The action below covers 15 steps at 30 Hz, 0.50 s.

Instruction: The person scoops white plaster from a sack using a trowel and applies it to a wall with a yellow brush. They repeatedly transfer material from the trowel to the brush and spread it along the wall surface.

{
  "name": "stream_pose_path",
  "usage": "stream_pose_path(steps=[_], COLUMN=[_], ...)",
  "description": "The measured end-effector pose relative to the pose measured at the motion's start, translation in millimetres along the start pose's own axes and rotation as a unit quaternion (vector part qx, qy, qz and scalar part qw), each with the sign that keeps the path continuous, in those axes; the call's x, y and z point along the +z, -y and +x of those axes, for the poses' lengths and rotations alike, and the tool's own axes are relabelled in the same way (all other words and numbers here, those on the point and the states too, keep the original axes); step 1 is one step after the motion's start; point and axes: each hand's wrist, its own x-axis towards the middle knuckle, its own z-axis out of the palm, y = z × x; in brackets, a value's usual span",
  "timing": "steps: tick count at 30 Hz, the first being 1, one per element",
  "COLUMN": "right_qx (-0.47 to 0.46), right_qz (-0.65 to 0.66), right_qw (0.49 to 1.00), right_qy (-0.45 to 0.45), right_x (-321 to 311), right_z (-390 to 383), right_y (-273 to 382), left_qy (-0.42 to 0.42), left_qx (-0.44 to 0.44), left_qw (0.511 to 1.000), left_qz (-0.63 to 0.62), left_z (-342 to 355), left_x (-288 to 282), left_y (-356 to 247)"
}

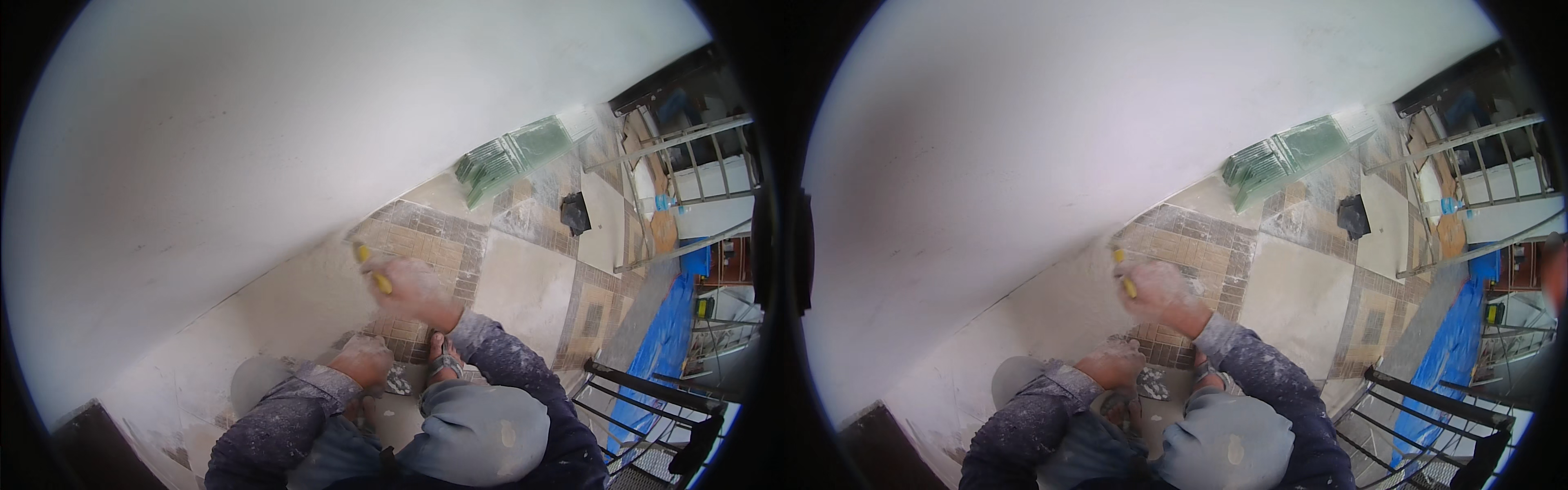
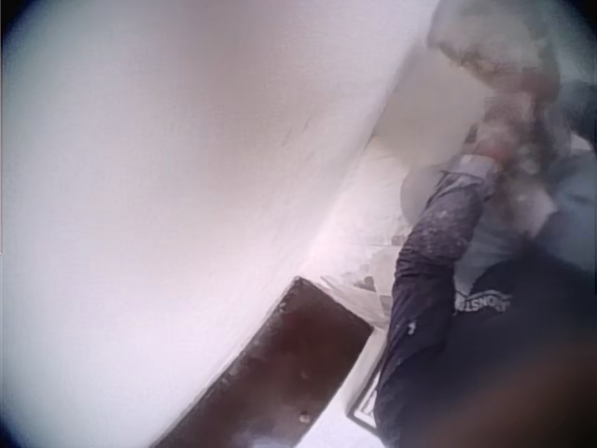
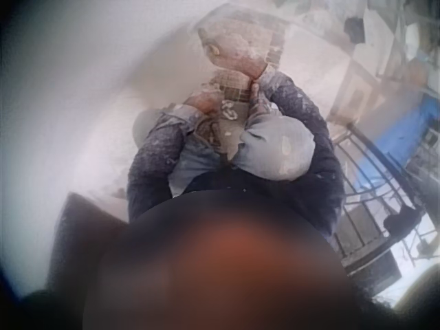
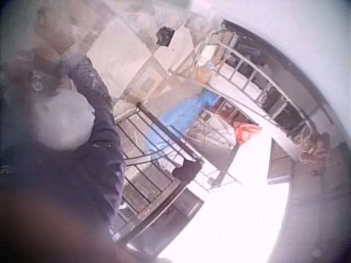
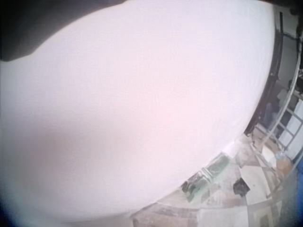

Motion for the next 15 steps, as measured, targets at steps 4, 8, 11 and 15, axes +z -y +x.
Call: stream_pose_path(steps=[4,8,11,15], right_qx=[0.133,-0.048,-0.024,0.194], right_qz=[-0.148,-0.017,0.030,-0.136], right_qw=[0.978,0.996,0.997,0.968], right_qy=[0.061,0.072,0.070,0.078], right_x=[-2,47,36,-26], right_z=[16,15,-9,-50], right_y=[-34,-2,5,-42], left_qy=[-0.013,-0.035,-0.010,0.017], left_qx=[0.003,0.025,0.008,0.015], left_qw=[1.000,0.999,1.000,0.999], left_qz=[0.009,0.010,0.013,0.029], left_z=[-4,1,5,2], left_x=[0,3,4,-2], left_y=[-1,-4,-3,0])
